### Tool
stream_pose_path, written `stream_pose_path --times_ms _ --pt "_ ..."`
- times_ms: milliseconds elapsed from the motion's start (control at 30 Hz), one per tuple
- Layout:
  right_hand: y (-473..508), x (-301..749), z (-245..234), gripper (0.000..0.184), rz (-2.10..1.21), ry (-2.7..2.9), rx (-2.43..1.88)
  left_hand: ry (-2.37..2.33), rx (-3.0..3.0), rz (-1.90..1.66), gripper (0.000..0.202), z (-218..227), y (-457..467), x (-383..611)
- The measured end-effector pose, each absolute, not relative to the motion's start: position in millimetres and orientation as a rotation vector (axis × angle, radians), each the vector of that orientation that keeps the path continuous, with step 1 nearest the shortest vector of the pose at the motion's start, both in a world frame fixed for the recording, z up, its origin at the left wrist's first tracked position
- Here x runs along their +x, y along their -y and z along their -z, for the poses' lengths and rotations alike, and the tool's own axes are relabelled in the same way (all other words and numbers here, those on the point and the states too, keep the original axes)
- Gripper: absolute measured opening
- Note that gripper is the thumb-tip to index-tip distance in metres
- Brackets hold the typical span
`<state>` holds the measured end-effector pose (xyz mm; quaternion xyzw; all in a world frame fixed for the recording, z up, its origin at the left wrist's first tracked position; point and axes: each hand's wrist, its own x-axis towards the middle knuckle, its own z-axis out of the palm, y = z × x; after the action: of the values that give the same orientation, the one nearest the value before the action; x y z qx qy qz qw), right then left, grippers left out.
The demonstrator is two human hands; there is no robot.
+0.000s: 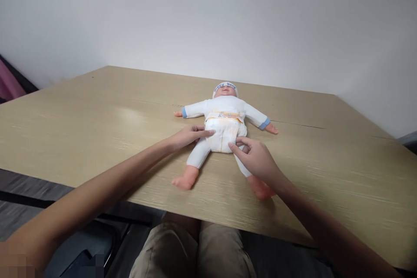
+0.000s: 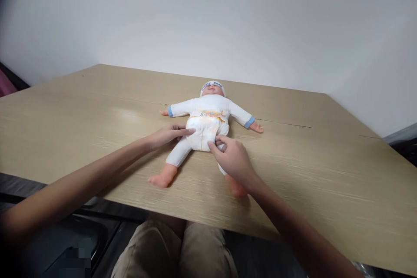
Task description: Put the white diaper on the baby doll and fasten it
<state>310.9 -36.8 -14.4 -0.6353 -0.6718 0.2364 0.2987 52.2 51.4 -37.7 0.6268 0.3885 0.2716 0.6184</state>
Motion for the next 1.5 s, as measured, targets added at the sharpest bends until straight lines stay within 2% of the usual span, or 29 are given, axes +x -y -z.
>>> stream_pose_path --times_ms 267,467,667,833,1200,1500 --pt "25 308 22 0.032 -0.480 1.770 -1.625 -0.699 1.237 -0.732 0.049 53 -51 56" --pt "29 307 26 0.038 -0.312 1.937 -1.538 -0.769 1.469 -0.831 0.044 58 -44 55" --pt "26 314 31 0.039 -0.577 1.818 -1.521 -0.889 1.644 -0.860 0.044 56 -35 61" --pt "23 321 35 0.038 -0.751 1.707 -1.533 -0.843 1.480 -0.892 0.040 55 -33 68" --pt "25 319 41 0.038 -0.832 1.578 -1.544 -0.788 1.173 -0.891 0.045 61 -35 66" --pt "23 321 40 0.040 -0.855 1.582 -1.524 -0.786 1.162 -0.887 0.045 60 -36 67"
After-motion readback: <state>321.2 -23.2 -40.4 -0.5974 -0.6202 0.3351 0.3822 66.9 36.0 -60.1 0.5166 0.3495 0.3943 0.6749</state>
